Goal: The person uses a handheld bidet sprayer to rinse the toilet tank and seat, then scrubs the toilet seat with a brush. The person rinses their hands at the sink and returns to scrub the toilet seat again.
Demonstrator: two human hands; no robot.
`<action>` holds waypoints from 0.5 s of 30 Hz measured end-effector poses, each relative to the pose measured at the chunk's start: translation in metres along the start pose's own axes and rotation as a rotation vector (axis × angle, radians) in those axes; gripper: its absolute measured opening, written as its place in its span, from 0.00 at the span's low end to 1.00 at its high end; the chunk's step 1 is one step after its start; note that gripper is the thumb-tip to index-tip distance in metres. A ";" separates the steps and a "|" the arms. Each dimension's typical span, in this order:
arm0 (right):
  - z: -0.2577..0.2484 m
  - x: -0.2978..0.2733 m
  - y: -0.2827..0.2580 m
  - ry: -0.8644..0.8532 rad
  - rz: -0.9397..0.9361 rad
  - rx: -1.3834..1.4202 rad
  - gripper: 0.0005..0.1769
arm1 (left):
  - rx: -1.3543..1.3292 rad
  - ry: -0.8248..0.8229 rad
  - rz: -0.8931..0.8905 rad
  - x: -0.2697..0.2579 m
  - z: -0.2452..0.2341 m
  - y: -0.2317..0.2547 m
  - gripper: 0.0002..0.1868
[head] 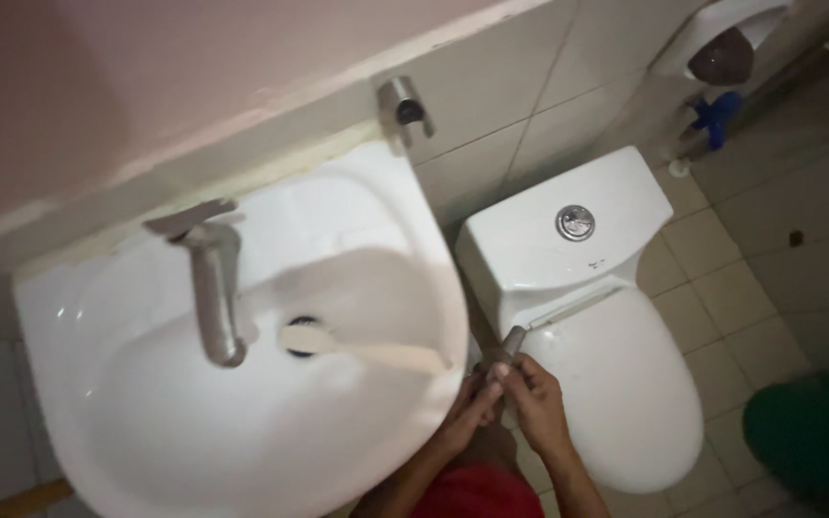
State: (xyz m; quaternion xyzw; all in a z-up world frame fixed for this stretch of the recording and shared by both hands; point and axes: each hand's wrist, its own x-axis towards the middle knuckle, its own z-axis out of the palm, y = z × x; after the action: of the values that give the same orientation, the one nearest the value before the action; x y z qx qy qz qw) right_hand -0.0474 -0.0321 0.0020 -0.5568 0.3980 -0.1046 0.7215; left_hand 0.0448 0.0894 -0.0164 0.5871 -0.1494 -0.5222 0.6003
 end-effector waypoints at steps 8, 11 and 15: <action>-0.061 0.056 -0.007 -0.299 -0.126 0.118 0.18 | 0.025 0.175 -0.147 0.032 0.028 0.035 0.31; -0.076 0.091 -0.009 -0.031 -0.197 -0.315 0.26 | -0.018 0.264 -0.131 0.048 0.039 0.027 0.31; -0.078 0.132 -0.014 -0.158 -0.422 -0.729 0.35 | 0.023 0.255 -0.142 0.066 0.040 0.020 0.28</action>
State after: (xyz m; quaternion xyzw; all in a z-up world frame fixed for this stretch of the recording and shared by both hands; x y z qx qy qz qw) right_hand -0.0101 -0.1718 -0.0505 -0.8509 0.2299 -0.0597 0.4686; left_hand 0.0494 0.0095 -0.0175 0.6645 -0.0361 -0.4827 0.5693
